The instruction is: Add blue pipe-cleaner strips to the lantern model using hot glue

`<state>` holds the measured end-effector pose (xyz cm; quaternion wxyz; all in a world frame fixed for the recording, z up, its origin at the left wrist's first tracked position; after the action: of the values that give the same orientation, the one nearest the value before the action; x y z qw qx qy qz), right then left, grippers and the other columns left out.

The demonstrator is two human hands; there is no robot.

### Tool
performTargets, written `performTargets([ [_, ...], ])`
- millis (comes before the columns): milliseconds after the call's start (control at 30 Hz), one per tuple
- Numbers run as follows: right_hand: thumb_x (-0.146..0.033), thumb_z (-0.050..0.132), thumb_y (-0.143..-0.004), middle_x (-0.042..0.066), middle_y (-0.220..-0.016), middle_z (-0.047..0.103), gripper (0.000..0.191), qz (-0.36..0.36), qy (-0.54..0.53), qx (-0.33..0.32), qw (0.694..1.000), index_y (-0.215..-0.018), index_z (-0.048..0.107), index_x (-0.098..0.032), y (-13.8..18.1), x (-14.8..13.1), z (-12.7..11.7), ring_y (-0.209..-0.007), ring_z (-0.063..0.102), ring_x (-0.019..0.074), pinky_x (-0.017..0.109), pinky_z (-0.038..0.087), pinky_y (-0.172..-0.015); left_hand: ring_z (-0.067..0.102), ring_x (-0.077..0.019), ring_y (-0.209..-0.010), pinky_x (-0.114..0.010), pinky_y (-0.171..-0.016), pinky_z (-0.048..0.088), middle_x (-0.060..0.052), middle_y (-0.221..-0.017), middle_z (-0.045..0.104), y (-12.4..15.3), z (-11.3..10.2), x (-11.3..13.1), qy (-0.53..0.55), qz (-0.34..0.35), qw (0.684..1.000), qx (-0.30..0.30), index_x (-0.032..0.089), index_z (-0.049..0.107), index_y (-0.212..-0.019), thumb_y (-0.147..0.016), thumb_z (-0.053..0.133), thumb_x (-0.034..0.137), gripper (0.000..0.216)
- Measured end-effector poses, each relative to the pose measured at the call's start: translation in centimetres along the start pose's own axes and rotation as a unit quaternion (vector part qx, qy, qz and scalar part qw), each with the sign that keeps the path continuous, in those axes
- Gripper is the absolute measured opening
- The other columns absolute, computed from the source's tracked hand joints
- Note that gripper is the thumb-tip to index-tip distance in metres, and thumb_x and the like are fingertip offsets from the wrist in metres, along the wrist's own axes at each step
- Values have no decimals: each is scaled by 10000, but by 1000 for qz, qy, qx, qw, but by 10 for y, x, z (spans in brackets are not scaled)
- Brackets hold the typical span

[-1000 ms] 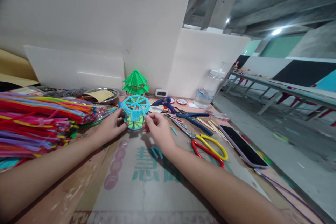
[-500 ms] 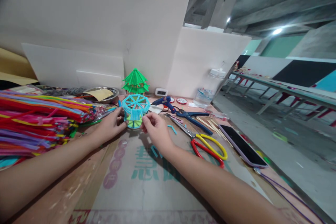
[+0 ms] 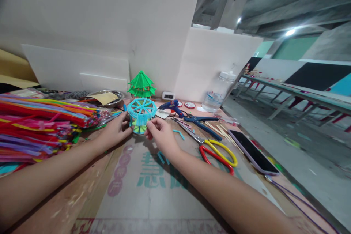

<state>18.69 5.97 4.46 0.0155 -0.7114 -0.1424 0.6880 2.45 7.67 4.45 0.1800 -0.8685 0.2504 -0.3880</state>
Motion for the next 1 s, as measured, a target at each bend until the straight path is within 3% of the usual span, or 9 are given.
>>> performTargets([
  [500,-542,633,-851,3,-630,644,354,-6,26,15,1000,-767,609,-199,3,-5,-10,-559,567,147,283,453,-571,675,-268,-1067,-392,-889,568,-108,-1191,664,0,4,-3,47,2,999,-9,187,516,-1222,-834,584,219,396],
  [1000,-486,634,-834,-3,-605,616,322,-23,47,-7,999,-699,572,-200,2,-6,-2,-553,536,136,278,428,-568,673,-250,-996,-364,-851,561,-94,-1119,670,1,0,-3,28,-1,1000,8,189,551,-1101,-807,603,211,300],
])
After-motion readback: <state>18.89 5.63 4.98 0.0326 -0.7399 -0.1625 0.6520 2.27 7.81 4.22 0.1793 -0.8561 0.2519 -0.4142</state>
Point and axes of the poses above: each hand's wrist, its own y-axis away from the middle knuckle, its own z-axis out of the palm, x = y × z, the point moved 9 cm from there along -y, towards the middle knuckle
